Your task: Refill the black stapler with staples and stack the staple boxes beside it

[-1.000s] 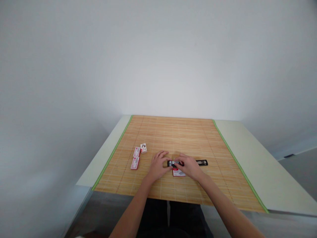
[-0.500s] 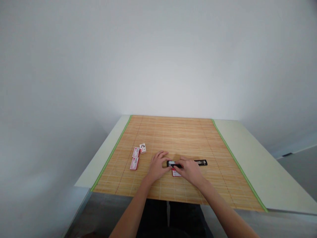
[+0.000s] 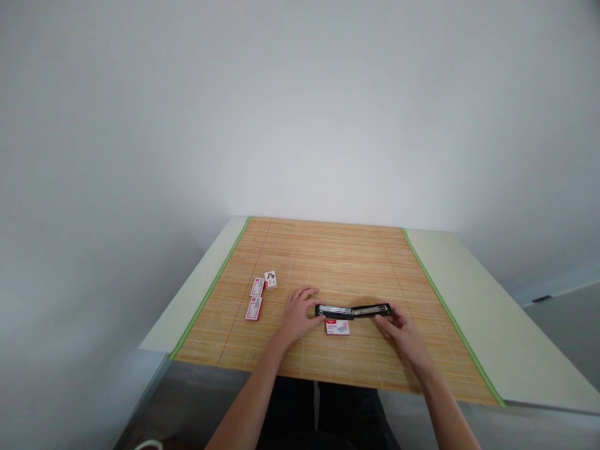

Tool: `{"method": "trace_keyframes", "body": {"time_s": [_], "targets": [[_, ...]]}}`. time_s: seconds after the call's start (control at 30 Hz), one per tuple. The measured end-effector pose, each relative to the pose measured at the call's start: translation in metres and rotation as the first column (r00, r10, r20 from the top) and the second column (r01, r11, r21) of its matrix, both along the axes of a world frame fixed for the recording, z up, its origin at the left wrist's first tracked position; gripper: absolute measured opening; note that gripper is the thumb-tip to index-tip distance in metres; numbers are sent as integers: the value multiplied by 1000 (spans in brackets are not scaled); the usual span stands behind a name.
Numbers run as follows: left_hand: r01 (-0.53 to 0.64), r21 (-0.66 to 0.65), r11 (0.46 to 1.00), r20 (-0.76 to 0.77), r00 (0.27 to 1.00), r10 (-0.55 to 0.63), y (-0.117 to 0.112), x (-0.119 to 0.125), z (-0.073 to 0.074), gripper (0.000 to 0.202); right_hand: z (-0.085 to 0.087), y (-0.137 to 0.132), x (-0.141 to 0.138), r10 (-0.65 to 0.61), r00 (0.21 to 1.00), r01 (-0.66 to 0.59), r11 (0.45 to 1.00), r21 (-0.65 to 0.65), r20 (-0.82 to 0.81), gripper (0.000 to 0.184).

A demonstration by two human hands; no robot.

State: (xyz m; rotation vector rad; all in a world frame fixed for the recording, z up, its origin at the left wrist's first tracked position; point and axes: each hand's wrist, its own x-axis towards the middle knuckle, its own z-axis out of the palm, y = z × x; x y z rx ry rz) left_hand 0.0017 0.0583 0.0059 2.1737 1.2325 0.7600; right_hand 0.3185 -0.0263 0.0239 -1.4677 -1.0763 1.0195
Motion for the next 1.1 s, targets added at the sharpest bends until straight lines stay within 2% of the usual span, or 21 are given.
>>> {"method": "trace_keyframes", "body": {"time_s": [0.07, 0.17, 0.27, 0.37, 0.47, 0.6, 0.63, 0.67, 0.73, 0.8, 0.9, 0.97, 1.1], "targets": [[1, 4, 1000, -6, 1000, -1, 0, 0, 1, 36, 4, 9, -15, 62, 998, -63, 997, 48, 16, 58], [2, 13, 1000, -11, 1000, -2, -2, 0, 2, 35, 17, 27, -40, 138, 971, -167, 976, 143, 194, 48], [8, 34, 999, -2, 1000, -7, -3, 0, 3, 35, 24, 41, -69, 257, 882, -337, 930, 147, 396, 37], [11, 36, 999, 3, 1000, -11, -3, 0, 4, 37, 22, 49, -90, 281, 788, -420, 896, 145, 547, 30], [-5, 27, 1000, 20, 1000, 5, -4, 0, 7, 37, 16, 52, -93, 255, 740, -425, 895, 139, 622, 33], [-126, 46, 991, 120, 986, 120, -16, 4, 18, 33, 16, 52, -78, 210, 725, -388, 911, 137, 656, 33], [-123, 49, 991, 129, 985, 116, -21, 6, 23, 31, 17, 52, -74, 195, 726, -370, 919, 135, 659, 33], [-90, 50, 995, 121, 989, 84, -27, 9, 27, 30, 18, 52, -70, 184, 730, -353, 926, 133, 658, 32], [47, 46, 998, 57, 997, -50, -39, 16, 33, 31, 20, 51, -63, 175, 749, -324, 938, 123, 639, 32], [174, 35, 984, -35, 984, -173, -49, 24, 37, 40, 20, 52, -57, 178, 769, -301, 948, 103, 614, 32], [213, 32, 977, -151, 967, -206, -55, 34, 34, 48, 13, 55, -49, 163, 798, -255, 963, 81, 580, 39], [159, 38, 987, -197, 969, -149, -54, 37, 29, 48, 5, 56, -44, 139, 832, -211, 975, 75, 537, 46], [-80, 46, 996, -202, 975, 88, -46, 28, 23, 43, -11, 52, -39, 104, 925, -124, 992, 30, 366, 64]]}}
